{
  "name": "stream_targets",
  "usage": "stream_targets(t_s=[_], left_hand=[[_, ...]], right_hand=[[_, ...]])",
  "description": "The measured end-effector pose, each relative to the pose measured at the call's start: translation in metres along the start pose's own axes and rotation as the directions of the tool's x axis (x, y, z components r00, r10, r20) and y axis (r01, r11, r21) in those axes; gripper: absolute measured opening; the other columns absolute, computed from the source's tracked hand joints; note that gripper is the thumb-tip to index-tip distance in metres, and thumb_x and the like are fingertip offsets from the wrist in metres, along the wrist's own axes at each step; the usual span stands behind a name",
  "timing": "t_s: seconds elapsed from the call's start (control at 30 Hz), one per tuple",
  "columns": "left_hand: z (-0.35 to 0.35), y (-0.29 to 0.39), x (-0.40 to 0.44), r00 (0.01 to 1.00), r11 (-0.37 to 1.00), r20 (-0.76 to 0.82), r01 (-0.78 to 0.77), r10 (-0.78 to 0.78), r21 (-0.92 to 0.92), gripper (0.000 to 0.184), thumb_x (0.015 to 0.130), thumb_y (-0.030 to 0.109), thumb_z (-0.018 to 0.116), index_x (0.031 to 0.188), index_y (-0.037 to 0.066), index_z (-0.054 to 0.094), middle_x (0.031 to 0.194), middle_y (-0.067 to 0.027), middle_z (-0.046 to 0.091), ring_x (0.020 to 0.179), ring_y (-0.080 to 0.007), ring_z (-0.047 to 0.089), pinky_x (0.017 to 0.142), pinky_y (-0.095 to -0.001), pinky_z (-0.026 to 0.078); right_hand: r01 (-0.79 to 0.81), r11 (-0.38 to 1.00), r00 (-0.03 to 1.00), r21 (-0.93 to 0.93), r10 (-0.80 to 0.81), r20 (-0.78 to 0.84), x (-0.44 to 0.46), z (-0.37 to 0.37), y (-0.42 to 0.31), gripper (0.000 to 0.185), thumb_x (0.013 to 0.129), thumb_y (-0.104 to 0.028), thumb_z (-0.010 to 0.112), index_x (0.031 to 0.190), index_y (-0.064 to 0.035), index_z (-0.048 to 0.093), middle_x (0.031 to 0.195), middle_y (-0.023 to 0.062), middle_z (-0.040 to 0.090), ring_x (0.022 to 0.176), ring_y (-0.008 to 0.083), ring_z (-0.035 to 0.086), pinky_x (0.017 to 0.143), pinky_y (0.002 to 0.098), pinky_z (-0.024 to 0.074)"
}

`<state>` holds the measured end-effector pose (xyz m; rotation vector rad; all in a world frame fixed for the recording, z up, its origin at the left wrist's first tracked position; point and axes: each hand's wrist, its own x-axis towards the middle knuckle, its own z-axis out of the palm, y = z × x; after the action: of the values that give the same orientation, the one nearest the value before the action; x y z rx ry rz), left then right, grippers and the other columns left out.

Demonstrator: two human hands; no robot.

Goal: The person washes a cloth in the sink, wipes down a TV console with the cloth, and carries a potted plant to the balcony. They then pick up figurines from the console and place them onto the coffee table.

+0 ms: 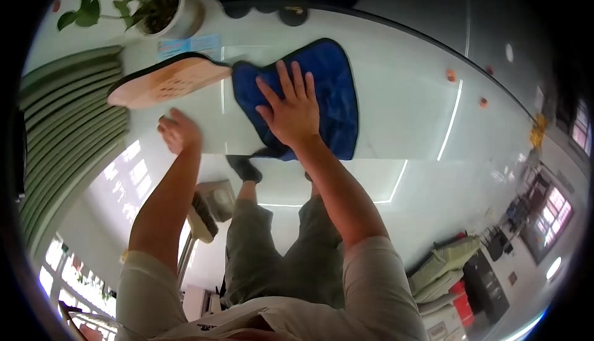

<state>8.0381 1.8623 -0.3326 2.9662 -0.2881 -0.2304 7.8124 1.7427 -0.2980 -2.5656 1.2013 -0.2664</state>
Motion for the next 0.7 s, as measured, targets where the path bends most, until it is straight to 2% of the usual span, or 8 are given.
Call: stream_targets(t_s=[0.13, 0.23, 0.33, 0.37, 0.43, 0.47, 0.57, 0.7], left_hand=[[0.002, 0.002, 0.001, 0.999, 0.999, -0.050, -0.014, 0.012, -0.033, 0.052, 0.096, 0.048, 0.039, 0.115, 0.001, 0.051, 0.114, -0.0213, 0.053, 0.106, -0.0409, 0.054, 0.089, -0.0498, 0.044], [0.005, -0.003, 0.003, 1.000, 1.000, -0.022, -0.022, 0.022, -0.011, 0.052, 0.096, 0.049, 0.039, 0.114, 0.002, 0.052, 0.115, -0.0210, 0.053, 0.107, -0.0405, 0.054, 0.090, -0.0494, 0.044], [0.004, -0.003, 0.001, 0.999, 1.000, -0.028, -0.021, 0.021, -0.008, 0.053, 0.096, 0.050, 0.039, 0.115, 0.002, 0.051, 0.116, -0.0206, 0.053, 0.108, -0.0398, 0.054, 0.091, -0.0488, 0.045], [0.003, -0.003, 0.001, 0.999, 1.000, -0.024, -0.023, 0.023, -0.008, 0.054, 0.097, 0.051, 0.039, 0.116, 0.002, 0.051, 0.116, -0.0205, 0.053, 0.108, -0.0397, 0.054, 0.091, -0.0487, 0.045], [0.005, -0.005, 0.000, 0.999, 1.000, -0.025, -0.021, 0.021, 0.009, 0.054, 0.097, 0.051, 0.037, 0.118, 0.003, 0.049, 0.117, -0.0207, 0.053, 0.108, -0.0397, 0.054, 0.091, -0.0492, 0.045], [0.003, -0.005, -0.001, 1.000, 1.000, -0.019, -0.017, 0.017, 0.009, 0.054, 0.097, 0.051, 0.037, 0.118, 0.003, 0.049, 0.117, -0.0207, 0.053, 0.108, -0.0397, 0.055, 0.091, -0.0492, 0.045], [0.007, -0.007, 0.004, 0.999, 0.999, -0.038, -0.026, 0.027, 0.030, 0.056, 0.097, 0.053, 0.036, 0.119, 0.003, 0.049, 0.118, -0.0205, 0.053, 0.109, -0.0396, 0.055, 0.091, -0.0493, 0.045], [0.009, -0.008, 0.007, 1.000, 0.999, -0.018, -0.002, 0.003, 0.032, 0.060, 0.097, 0.055, 0.034, 0.121, 0.003, 0.049, 0.119, -0.0202, 0.054, 0.109, -0.0393, 0.056, 0.091, -0.0493, 0.045]], right_hand=[[-0.292, 0.944, 0.956, -0.156, 0.287, -0.052, -0.020, -0.016, 0.055, 0.058, 0.087, -0.052, 0.059, 0.137, -0.0229, 0.053, 0.152, 0.0213, 0.033, 0.138, 0.0453, 0.030, 0.113, 0.0618, 0.0177], [-0.519, 0.814, 0.852, -0.260, 0.470, -0.229, -0.034, -0.014, 0.091, 0.063, 0.090, -0.053, 0.052, 0.143, -0.0195, 0.046, 0.152, 0.0257, 0.030, 0.139, 0.0511, 0.024, 0.112, 0.0642, 0.0138], [-0.368, 0.892, 0.929, -0.262, 0.366, -0.060, -0.018, -0.013, 0.040, 0.062, 0.088, -0.047, 0.055, 0.143, -0.0205, 0.045, 0.143, 0.0266, 0.043, 0.140, 0.0529, 0.021, 0.112, 0.0671, 0.0106], [-0.284, 0.949, 0.958, -0.134, 0.285, -0.013, -0.015, -0.008, 0.011, 0.061, 0.089, -0.046, 0.056, 0.143, -0.0210, 0.045, 0.139, 0.0260, 0.047, 0.140, 0.0510, 0.022, 0.112, 0.0671, 0.0091], [-0.113, 0.993, 0.983, -0.015, 0.114, 0.143, -0.013, 0.003, -0.043, 0.060, 0.086, -0.044, 0.060, 0.141, -0.0232, 0.048, 0.142, 0.0224, 0.045, 0.142, 0.0458, 0.023, 0.113, 0.0650, 0.0113], [-0.063, 0.992, 0.992, 0.106, 0.050, 0.118, -0.018, 0.015, -0.060, 0.057, 0.090, -0.043, 0.057, 0.141, -0.0215, 0.048, 0.150, 0.0174, 0.036, 0.143, 0.0426, 0.023, 0.114, 0.0628, 0.0128], [-0.029, 0.983, 0.999, 0.181, 0.020, 0.050, -0.017, 0.022, -0.062, 0.055, 0.089, -0.042, 0.058, 0.141, -0.0233, 0.049, 0.153, 0.0145, 0.033, 0.143, 0.0412, 0.023, 0.113, 0.0608, 0.0179], [-0.234, 0.969, 0.967, 0.074, 0.224, 0.122, -0.028, -0.001, 0.003, 0.056, 0.085, -0.042, 0.063, 0.137, -0.0253, 0.052, 0.155, 0.0150, 0.029, 0.140, 0.0444, 0.026, 0.110, 0.0616, 0.0245]])
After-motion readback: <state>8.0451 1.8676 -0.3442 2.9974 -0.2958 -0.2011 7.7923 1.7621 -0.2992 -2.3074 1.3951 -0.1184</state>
